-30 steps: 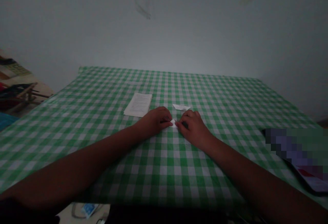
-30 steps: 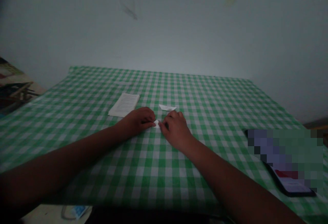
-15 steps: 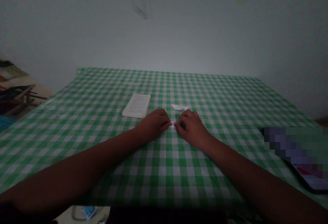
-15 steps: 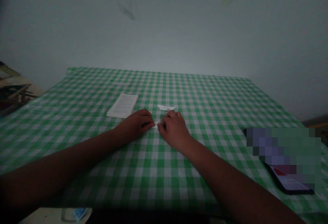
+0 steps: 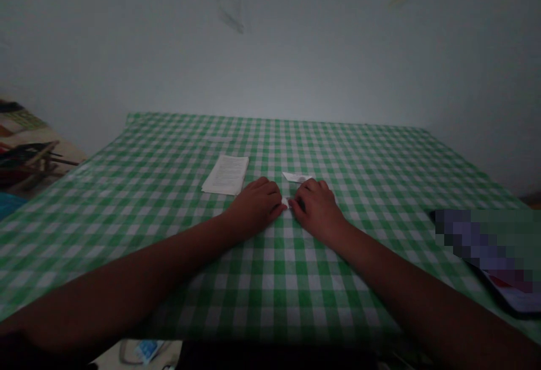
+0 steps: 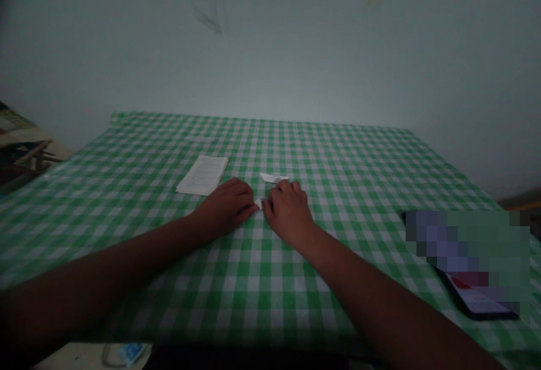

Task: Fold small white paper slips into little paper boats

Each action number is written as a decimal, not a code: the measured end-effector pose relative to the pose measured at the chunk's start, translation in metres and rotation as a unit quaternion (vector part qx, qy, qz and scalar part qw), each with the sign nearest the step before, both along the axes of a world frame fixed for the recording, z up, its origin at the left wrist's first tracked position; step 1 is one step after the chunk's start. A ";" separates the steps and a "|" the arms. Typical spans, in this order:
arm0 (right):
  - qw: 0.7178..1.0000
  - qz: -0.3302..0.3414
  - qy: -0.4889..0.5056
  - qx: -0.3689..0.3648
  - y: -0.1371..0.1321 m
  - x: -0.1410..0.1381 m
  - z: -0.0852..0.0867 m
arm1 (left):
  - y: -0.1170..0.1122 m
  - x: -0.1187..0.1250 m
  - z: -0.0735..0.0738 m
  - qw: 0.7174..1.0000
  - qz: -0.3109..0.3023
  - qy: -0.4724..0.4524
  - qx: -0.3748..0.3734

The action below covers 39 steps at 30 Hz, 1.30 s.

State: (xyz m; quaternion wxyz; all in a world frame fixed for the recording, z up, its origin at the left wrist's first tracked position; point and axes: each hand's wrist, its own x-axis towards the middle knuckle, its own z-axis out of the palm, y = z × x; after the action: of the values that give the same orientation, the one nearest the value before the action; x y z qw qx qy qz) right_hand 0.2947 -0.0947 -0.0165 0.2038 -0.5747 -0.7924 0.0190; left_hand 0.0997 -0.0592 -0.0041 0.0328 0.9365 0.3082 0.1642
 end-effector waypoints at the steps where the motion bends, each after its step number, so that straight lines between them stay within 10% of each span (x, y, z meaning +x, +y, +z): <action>1: 1.000 -0.002 0.000 0.002 0.000 0.000 0.000 | -0.001 0.001 0.001 1.000 0.010 0.006 0.004; 39: 0.999 -0.022 0.008 -0.038 0.002 0.011 0.002 | 0.007 -0.012 0.000 0.994 -0.015 -0.018 -0.103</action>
State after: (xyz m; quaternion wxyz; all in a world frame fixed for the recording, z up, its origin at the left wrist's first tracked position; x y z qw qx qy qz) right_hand 0.3054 -0.0929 -0.0144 0.1882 -0.5990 -0.7767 0.0491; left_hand 0.0876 -0.0519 -0.0043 0.1370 0.9295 0.3086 0.1481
